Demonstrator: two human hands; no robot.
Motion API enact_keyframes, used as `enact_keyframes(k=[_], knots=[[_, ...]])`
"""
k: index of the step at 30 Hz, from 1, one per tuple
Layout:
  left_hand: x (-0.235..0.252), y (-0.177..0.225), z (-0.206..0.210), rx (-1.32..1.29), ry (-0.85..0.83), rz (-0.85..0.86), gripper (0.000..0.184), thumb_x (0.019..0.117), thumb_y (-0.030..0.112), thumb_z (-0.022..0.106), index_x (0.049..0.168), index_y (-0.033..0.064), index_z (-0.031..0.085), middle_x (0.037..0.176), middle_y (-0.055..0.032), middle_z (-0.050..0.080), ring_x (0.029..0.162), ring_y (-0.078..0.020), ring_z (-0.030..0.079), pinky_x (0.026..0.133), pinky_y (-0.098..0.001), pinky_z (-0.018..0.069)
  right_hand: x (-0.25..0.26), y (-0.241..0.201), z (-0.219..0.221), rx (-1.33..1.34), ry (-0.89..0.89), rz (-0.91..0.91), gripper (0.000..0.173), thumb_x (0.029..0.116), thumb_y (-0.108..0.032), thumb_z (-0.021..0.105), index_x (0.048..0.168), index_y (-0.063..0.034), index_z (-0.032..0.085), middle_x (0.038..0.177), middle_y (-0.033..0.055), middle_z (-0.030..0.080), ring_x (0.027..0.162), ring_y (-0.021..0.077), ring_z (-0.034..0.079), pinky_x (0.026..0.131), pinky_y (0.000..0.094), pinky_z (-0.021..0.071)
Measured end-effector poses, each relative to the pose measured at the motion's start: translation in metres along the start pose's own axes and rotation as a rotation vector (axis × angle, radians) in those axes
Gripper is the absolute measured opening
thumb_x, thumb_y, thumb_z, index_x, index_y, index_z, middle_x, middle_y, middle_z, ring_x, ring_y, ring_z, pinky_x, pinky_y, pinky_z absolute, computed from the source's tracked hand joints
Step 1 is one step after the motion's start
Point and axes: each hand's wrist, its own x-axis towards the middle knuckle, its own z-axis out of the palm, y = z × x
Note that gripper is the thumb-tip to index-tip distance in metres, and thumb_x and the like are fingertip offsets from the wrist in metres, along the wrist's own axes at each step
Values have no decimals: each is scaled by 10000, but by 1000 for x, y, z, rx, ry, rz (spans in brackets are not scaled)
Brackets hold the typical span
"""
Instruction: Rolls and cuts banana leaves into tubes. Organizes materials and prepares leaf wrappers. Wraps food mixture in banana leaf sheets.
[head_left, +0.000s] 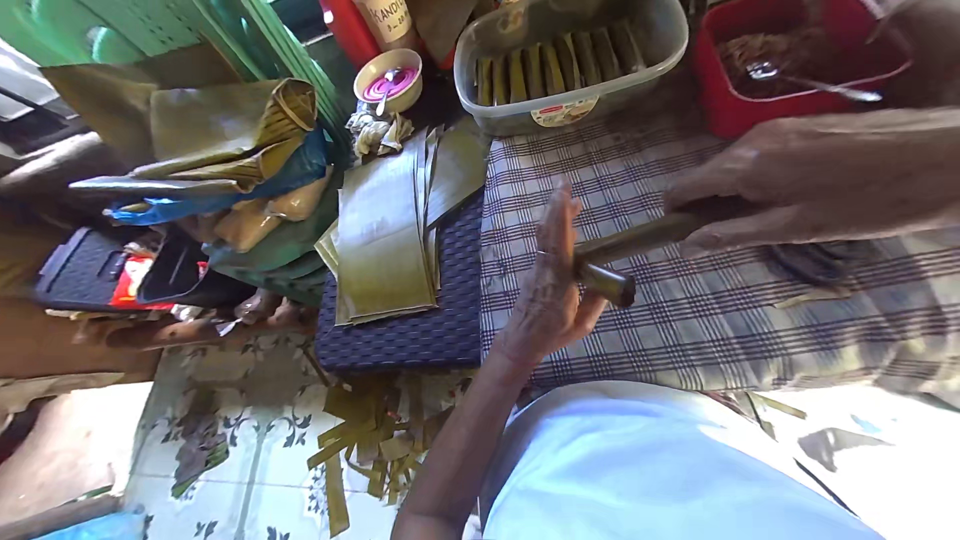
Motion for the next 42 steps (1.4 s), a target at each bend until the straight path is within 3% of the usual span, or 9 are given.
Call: enact_keyframes(k=[4,7,11,14,19,25,31,35,42], knots=[[-12,1,13,196,-244,-59,911,843,-101,655,1606,-39,161,1585,-253,375,1407,-307,494,1118,-396,466,7,-29,-10,-380,-98,110,90,894,-88,750,834,-125,693,652,36,596,612,233,629,544,425,473],[-13,3,22,282,-212,-57,727,914,-1,680,1550,-61,332,1245,-211,679,987,-271,729,866,-383,594,14,-45,-1,-513,-116,44,127,937,-39,663,818,-72,690,668,78,593,638,289,630,561,455,453],[-13,5,37,401,-43,-45,309,882,115,739,1127,-64,683,854,-144,734,741,-227,735,703,-337,603,36,-63,11,-537,-234,-12,119,937,-59,665,828,-66,710,710,86,614,696,291,635,591,454,467],[-13,0,43,408,3,-74,208,857,82,746,1012,-51,708,867,-151,734,750,-217,738,700,-312,602,44,-72,12,-563,-288,-18,111,951,-27,629,874,-29,709,789,106,632,772,289,640,663,443,474],[-17,-18,47,190,-31,-211,336,914,85,713,1223,-42,675,1021,-144,753,901,-209,749,840,-339,613,-12,-38,19,-686,155,-167,138,886,74,693,988,-18,709,944,149,690,903,321,684,903,513,529],[-20,-25,39,48,-40,-272,433,927,56,709,1350,6,630,1137,-120,746,1000,-176,737,916,-327,600,-11,-90,-55,-364,152,359,149,1033,-18,542,1061,-20,688,947,119,676,833,170,680,764,295,535],[3,-2,18,-130,48,-193,536,893,-6,721,1398,-76,554,1137,-178,729,1008,-199,734,918,-357,603,10,-67,-52,-316,224,111,95,965,-32,656,969,-87,734,803,80,670,713,233,655,661,420,496],[47,22,3,-344,237,-30,245,940,-49,627,1172,-57,548,1029,-118,679,911,-118,704,839,-287,604,7,-49,-37,-143,393,52,106,949,-72,692,1038,-92,745,826,93,684,729,260,657,660,470,502],[70,27,0,-402,264,-18,143,934,-50,638,1068,-47,587,938,-72,671,811,-54,676,741,-207,586,7,-20,35,419,808,32,363,860,-61,773,1176,-75,596,983,37,708,852,70,719,753,221,610]])
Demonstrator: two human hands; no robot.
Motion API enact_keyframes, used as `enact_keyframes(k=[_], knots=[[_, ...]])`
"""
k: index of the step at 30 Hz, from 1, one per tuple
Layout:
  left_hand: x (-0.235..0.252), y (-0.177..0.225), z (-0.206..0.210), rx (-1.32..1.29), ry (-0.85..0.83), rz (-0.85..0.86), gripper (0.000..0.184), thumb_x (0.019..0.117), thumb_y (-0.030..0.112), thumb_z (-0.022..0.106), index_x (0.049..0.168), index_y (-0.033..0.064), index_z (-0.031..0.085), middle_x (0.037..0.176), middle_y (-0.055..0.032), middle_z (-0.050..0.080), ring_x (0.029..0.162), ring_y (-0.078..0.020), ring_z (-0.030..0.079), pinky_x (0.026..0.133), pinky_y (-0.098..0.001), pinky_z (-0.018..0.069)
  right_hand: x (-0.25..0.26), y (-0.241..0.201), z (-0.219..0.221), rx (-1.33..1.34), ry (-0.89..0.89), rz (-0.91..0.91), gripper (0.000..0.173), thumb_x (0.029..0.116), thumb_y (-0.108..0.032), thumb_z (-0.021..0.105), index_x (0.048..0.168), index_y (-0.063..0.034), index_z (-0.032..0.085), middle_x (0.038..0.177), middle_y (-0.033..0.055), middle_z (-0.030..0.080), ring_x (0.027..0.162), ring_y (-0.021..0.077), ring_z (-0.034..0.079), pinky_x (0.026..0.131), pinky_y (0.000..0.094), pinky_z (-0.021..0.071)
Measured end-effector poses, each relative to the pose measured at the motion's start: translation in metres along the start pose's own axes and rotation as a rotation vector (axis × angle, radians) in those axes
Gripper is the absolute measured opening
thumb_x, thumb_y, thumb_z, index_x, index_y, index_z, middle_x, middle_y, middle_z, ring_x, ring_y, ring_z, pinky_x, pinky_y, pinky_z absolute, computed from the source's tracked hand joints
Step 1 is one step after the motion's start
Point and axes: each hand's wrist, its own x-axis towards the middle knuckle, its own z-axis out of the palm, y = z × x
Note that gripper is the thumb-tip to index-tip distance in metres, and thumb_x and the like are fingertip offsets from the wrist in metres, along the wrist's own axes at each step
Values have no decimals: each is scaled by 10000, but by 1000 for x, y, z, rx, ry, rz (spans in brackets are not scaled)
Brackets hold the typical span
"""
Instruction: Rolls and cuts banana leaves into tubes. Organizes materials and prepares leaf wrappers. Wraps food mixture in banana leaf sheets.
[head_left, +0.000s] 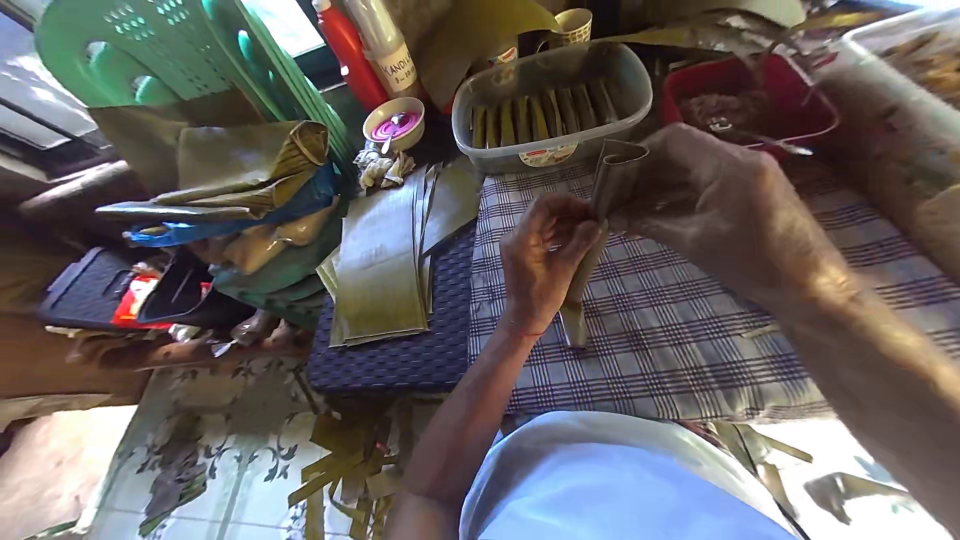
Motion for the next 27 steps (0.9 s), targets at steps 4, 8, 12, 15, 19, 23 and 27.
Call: enact_keyframes(k=[4,8,12,15,19,23,27], knots=[[2,2,0,14,-4,-32,156,913,-67,650,1064,-62,610,945,-76,680,832,-47,682,762,-200,586,-13,10,14,153,97,30,263,890,-53,742,1125,-73,626,977,-1,705,840,15,703,748,157,595],[3,3,-2,12,-26,-62,161,919,-80,635,1079,-64,634,968,-84,690,840,-54,683,763,-202,584,-13,9,18,163,118,35,225,923,-54,712,1140,-67,653,1019,10,694,830,19,692,739,158,590],[1,0,0,7,38,-9,151,909,-90,630,1056,-55,636,958,-84,673,839,-62,674,771,-208,576,-13,10,25,160,136,34,231,931,-41,705,1160,-37,674,1057,51,642,843,41,690,761,184,607],[1,-3,1,76,84,48,109,911,-65,651,1017,-45,642,976,-88,645,869,-80,641,780,-213,554,-13,12,31,123,149,35,188,940,-35,694,1129,-30,692,1061,69,633,825,51,679,726,186,600],[-1,-4,-4,68,47,-18,243,927,-34,643,1157,15,583,1017,-56,622,823,-61,613,697,-182,535,-9,15,37,53,157,-39,120,965,-36,655,1074,-4,690,1035,87,635,780,46,641,672,167,556],[6,-7,-14,62,34,-91,128,894,-68,668,1015,-42,635,914,-57,632,773,-48,623,698,-190,562,-3,24,44,114,159,-106,104,959,-31,640,1038,5,698,1003,66,638,810,10,619,704,119,527],[8,-6,-14,203,58,-61,72,919,-41,654,986,-58,636,876,-82,632,735,-54,619,671,-182,551,-9,26,52,167,177,-17,135,963,-59,668,1087,-5,673,1000,54,631,764,8,622,657,127,533]])
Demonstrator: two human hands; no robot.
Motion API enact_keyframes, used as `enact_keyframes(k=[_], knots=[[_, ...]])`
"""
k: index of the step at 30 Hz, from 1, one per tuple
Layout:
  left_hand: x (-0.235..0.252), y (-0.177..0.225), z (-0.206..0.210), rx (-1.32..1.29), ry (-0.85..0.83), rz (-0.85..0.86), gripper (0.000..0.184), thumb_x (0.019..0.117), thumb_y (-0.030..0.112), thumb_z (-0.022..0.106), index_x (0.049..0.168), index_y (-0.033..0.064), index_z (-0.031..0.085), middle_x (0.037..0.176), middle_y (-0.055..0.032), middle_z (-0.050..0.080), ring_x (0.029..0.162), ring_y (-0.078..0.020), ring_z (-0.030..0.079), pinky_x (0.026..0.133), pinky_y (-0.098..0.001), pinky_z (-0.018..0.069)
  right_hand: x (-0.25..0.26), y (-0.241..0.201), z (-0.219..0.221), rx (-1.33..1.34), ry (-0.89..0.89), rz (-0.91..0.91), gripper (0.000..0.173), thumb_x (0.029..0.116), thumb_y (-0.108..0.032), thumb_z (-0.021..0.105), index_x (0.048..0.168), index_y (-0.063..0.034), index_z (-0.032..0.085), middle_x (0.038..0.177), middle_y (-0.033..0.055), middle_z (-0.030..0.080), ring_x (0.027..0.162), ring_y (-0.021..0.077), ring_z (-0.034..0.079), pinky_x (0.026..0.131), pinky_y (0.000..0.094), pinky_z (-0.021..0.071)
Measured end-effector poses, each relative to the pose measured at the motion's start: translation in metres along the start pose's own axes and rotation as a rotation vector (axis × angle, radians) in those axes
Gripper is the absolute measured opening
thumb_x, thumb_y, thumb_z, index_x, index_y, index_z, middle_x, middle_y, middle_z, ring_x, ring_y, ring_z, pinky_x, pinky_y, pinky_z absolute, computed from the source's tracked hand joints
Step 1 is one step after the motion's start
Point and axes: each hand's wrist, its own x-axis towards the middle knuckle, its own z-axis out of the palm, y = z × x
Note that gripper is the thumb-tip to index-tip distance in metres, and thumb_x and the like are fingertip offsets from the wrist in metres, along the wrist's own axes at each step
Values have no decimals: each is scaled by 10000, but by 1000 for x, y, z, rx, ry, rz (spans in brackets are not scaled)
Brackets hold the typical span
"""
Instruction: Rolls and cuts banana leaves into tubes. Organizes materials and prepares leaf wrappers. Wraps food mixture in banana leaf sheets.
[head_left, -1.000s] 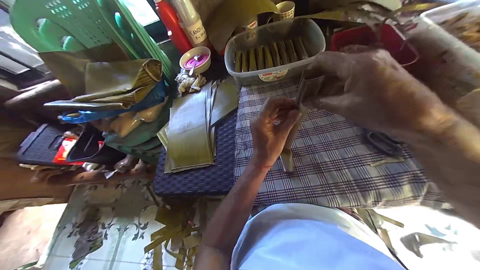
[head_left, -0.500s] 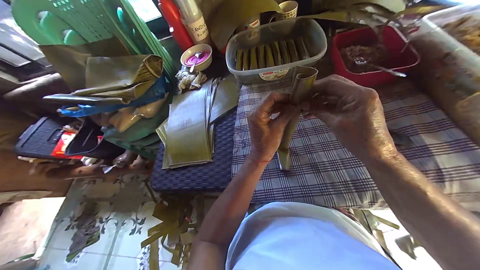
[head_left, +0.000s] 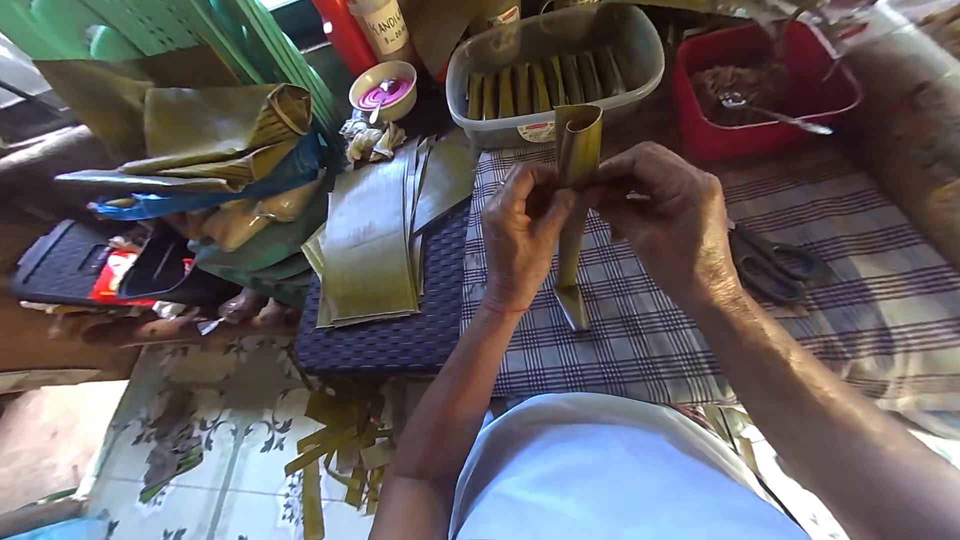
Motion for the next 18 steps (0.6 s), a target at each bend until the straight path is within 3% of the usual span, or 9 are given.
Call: enact_keyframes(k=[6,9,14,18], knots=[[2,2,-2,165,-57,46,89,949,8,648,1007,-59,656,911,-105,636,768,-74,625,689,-186,543,-2,8,11,-22,65,-30,126,969,-66,648,1057,11,693,996,69,631,896,37,638,793,139,542],[4,-1,-7,51,-119,11,109,919,-11,681,1017,-58,671,956,-102,660,837,-85,659,755,-214,577,-1,9,9,-66,21,-54,128,987,-78,616,1052,8,684,990,74,627,877,40,626,772,145,526],[2,-2,-8,23,-103,62,63,913,-16,684,953,-62,674,872,-79,664,780,-54,634,733,-193,550,-3,6,8,-158,-44,-89,158,1023,-119,540,1066,-8,644,986,86,616,838,82,613,732,208,505],[5,0,-11,155,-82,147,62,916,-4,668,938,-60,683,856,-92,668,757,-66,631,707,-206,542,-1,6,10,-93,-28,-123,166,1025,-112,562,1070,15,658,987,81,612,843,43,605,749,152,515]])
